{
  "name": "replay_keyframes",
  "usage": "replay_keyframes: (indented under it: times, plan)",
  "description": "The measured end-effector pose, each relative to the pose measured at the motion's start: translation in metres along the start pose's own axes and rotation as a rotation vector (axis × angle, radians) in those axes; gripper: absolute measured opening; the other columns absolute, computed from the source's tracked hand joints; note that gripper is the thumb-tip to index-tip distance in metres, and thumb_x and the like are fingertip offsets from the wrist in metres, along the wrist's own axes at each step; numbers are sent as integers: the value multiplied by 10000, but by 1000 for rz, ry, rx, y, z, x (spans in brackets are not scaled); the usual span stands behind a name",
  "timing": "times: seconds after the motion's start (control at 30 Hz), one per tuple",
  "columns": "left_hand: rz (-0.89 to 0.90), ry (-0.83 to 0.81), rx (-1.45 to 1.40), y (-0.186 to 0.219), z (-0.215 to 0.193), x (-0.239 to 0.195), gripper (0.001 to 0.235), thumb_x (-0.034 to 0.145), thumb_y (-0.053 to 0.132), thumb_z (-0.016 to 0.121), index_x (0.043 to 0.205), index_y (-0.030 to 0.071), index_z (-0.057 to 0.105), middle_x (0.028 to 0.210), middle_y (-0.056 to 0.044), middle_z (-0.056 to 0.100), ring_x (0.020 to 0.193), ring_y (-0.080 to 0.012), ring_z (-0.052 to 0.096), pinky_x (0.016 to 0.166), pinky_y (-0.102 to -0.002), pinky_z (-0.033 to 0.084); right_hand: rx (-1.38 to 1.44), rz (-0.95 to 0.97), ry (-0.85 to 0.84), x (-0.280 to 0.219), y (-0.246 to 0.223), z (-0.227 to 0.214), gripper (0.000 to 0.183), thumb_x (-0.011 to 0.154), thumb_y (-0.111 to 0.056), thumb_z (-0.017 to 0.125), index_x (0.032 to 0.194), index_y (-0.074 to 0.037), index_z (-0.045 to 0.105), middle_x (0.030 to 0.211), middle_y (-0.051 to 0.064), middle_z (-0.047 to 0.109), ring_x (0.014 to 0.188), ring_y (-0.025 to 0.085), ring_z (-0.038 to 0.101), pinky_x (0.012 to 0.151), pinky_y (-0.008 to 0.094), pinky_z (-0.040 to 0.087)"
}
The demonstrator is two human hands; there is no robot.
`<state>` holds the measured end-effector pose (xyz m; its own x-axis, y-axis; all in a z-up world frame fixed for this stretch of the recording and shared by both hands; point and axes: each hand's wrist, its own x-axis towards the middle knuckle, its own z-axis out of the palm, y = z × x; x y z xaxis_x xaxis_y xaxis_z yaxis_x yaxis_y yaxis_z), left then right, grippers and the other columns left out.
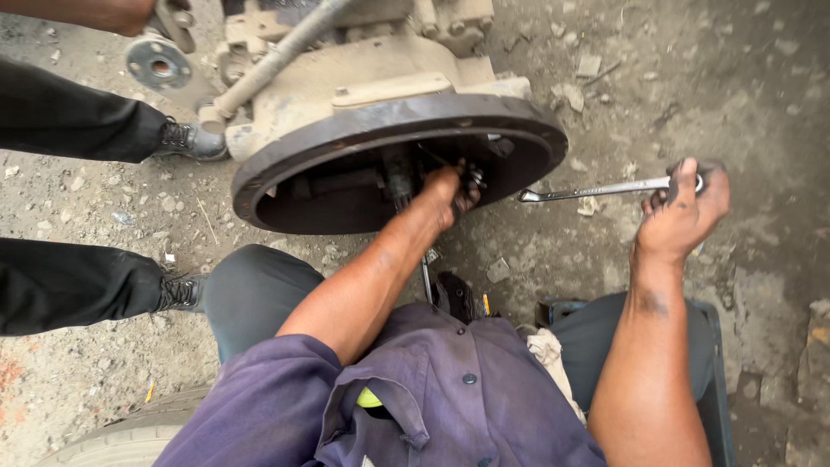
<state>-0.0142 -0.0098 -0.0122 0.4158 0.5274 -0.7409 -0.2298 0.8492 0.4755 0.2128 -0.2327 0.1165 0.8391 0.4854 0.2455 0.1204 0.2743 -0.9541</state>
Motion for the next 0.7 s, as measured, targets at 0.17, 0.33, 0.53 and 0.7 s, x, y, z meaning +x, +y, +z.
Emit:
replay_keyframes:
  times: [0.17,0.33,0.53,0.7]
  plan:
    - [-11,32,-62,8,3,-3,246,1083,240,457,973,63,588,757,-85,633,540,-175,530,446,-306,434,-321,20,-11,-7,-4,10,180,1139,-132,664,1031,-2,603,809,30,590,606,89,519,495,273,385]
    - [80,66,-113,12,4,4,156,1061,165,436,1008,104,570,803,-95,639,609,-187,559,476,-309,443,-255,177,-62,-7,-3,17,205,1146,-129,608,993,0,651,810,60,653,573,92,544,491,264,415]
    - [94,100,-132,15,7,5,177,1062,166,442,996,68,574,814,-96,630,614,-184,549,493,-311,459,-69,257,-80,-6,1,23,209,1170,-134,591,1022,8,624,892,79,677,641,90,576,543,260,493]
    - [146,47,-254,18,14,9,192,1052,158,435,1000,39,577,817,-102,609,619,-190,539,505,-314,471,-81,214,-99,-8,3,26,177,1161,-120,589,1045,7,629,899,81,669,655,96,581,559,262,501]
